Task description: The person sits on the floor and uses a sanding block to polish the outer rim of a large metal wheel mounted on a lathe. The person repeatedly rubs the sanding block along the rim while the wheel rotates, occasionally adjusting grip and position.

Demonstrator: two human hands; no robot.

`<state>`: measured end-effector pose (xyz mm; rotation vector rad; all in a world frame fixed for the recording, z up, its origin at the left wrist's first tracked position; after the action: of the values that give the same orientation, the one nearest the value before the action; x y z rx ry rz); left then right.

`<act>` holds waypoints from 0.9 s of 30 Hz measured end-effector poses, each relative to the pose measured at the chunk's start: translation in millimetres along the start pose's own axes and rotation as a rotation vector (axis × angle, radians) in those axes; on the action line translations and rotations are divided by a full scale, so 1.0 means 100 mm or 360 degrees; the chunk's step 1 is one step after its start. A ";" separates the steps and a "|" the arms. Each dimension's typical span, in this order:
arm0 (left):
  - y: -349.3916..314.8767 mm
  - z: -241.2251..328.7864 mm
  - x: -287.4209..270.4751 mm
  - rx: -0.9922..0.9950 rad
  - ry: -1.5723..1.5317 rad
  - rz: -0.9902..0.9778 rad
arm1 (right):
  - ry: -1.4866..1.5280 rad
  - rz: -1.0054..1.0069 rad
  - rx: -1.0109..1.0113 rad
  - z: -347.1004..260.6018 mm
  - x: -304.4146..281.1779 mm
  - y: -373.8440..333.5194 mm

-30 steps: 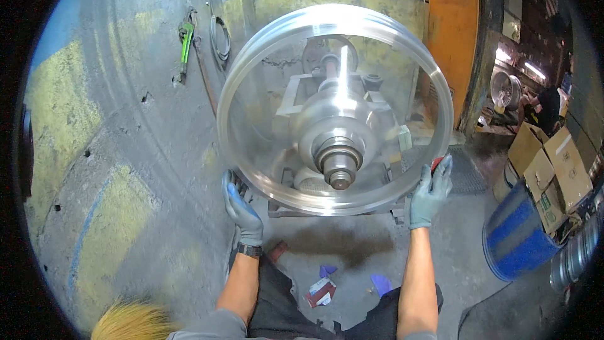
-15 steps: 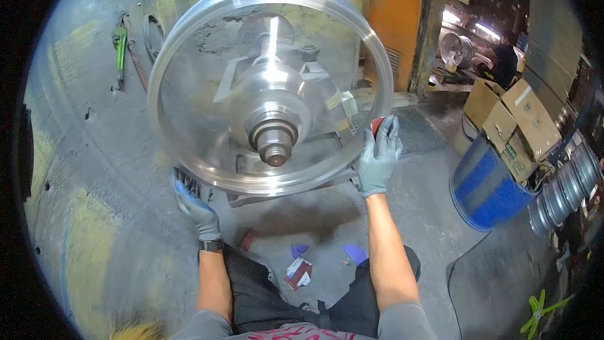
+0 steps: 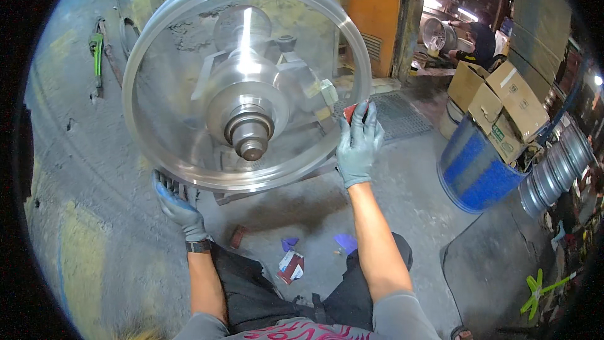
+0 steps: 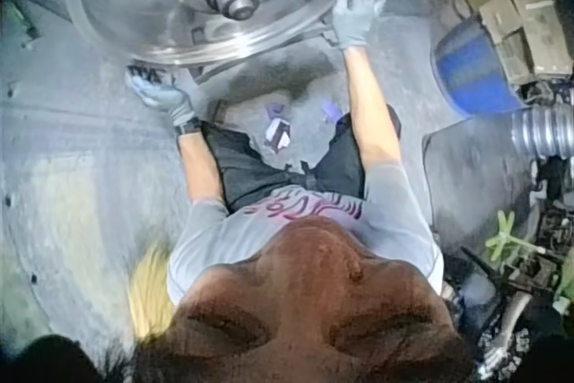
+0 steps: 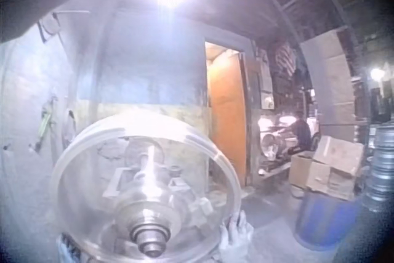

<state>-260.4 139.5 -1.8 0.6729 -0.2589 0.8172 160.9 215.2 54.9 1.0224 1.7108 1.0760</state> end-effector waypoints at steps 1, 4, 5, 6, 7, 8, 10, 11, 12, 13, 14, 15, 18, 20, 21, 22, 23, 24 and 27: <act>0.00 0.00 0.01 -0.0010 -0.0017 -0.0007 | -0.0017 0.0003 -0.0005 0.00 0.00 0.00; -0.01 0.04 0.02 -0.0038 -0.0008 0.0009 | -0.0027 0.0002 -0.0032 0.02 0.01 -0.01; -0.01 0.04 0.03 -0.0044 0.0005 0.0020 | -0.0028 0.0000 -0.0036 0.01 0.02 -0.01; -0.01 0.05 0.02 -0.0030 0.0015 0.0015 | -0.0029 -0.0001 -0.0040 0.01 0.02 -0.01; -0.01 0.05 0.02 -0.0016 0.0026 0.0011 | -0.0029 -0.0003 -0.0044 0.02 0.03 -0.01; -0.01 0.05 0.03 -0.0003 0.0035 0.0004 | -0.0032 0.0007 -0.0052 0.02 0.03 -0.01; -0.02 0.06 0.05 -0.0023 0.0020 -0.0014 | -0.0039 0.0028 -0.0070 0.04 0.02 -0.01; -0.02 0.07 0.05 -0.0030 0.0015 -0.0021 | -0.0035 0.0022 -0.0058 0.03 0.02 -0.01; -0.01 0.07 0.04 -0.0019 0.0023 -0.0029 | -0.0031 0.0016 -0.0046 0.03 0.02 -0.02; 0.00 0.06 0.03 -0.0009 0.0031 -0.0038 | -0.0028 0.0010 -0.0034 0.02 0.02 -0.02; 0.00 0.05 0.03 0.0000 0.0037 -0.0049 | -0.0005 0.0013 -0.0022 0.03 0.02 -0.02; 0.01 0.05 0.02 -0.0005 0.0053 -0.0041 | 0.0018 0.0015 -0.0010 0.04 0.03 -0.02; 0.01 0.03 0.00 -0.0020 0.0100 -0.0017 | 0.0096 -0.0020 0.0048 0.07 0.04 -0.01; 0.01 0.02 0.00 -0.0028 0.0129 -0.0004 | 0.0127 -0.0070 0.0071 0.07 0.03 -0.02; 0.01 0.02 -0.01 -0.0024 0.0125 -0.0015 | 0.0131 -0.0101 0.0071 0.05 0.03 -0.02; 0.01 0.01 -0.01 -0.0020 0.0122 -0.0026 | 0.0136 -0.0133 0.0071 0.03 0.03 -0.03; 0.01 0.01 0.00 -0.0015 0.0116 -0.0035 | 0.0140 -0.0108 0.0081 0.04 0.02 -0.03; 0.01 0.01 0.00 -0.0022 0.0104 -0.0027 | 0.0144 -0.0084 0.0090 0.05 0.03 -0.03; -0.01 0.05 0.04 -0.0062 0.0055 -0.0008 | 0.0131 -0.0012 0.0052 0.04 0.01 0.00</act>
<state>-256.9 137.9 2.9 0.6223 -0.2412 0.8165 164.6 217.6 53.4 1.0032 1.8019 1.1019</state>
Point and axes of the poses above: each hand's wrist, its own y-axis towards the middle knuckle, its own x-axis out of the palm, z = x × y, the point moved 5 cm from there along y, towards the middle knuckle, and after that the axes turned 2 degrees about y, right-handed, at the moved point
